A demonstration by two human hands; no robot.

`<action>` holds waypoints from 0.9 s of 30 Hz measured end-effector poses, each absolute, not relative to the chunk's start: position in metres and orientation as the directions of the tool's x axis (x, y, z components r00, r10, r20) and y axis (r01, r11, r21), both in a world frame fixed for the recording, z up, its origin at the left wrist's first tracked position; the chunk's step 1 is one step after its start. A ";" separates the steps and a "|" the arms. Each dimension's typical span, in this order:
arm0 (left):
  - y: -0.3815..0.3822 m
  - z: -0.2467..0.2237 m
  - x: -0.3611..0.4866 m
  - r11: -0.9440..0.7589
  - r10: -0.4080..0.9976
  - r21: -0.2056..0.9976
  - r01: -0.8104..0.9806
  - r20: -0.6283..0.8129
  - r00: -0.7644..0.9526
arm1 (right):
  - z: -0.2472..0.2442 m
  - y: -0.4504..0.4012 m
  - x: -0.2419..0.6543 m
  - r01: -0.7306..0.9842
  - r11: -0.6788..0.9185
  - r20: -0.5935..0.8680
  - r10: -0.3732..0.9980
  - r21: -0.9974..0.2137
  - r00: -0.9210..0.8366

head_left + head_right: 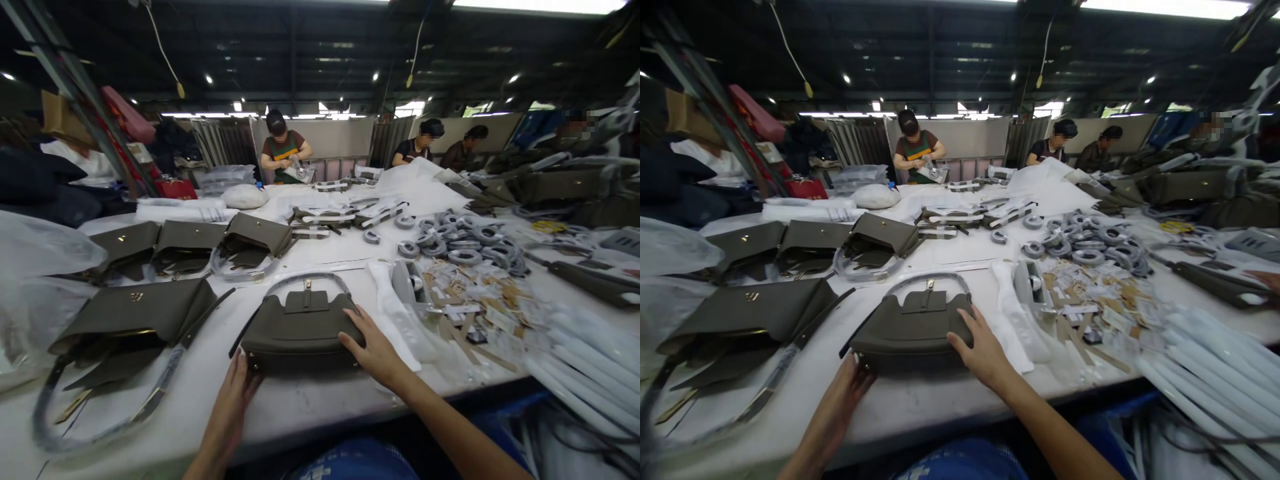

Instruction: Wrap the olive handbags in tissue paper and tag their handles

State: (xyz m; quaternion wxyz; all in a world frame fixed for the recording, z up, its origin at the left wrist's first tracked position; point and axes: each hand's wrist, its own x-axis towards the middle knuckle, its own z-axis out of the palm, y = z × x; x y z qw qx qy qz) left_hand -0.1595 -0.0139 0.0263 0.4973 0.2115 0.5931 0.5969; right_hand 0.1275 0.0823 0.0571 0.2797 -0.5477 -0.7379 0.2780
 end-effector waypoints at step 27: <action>0.008 0.072 -0.174 -0.243 0.965 0.476 0.845 0.210 0.159 | 0.072 0.046 0.127 0.614 0.707 0.343 0.707 -0.350 -0.618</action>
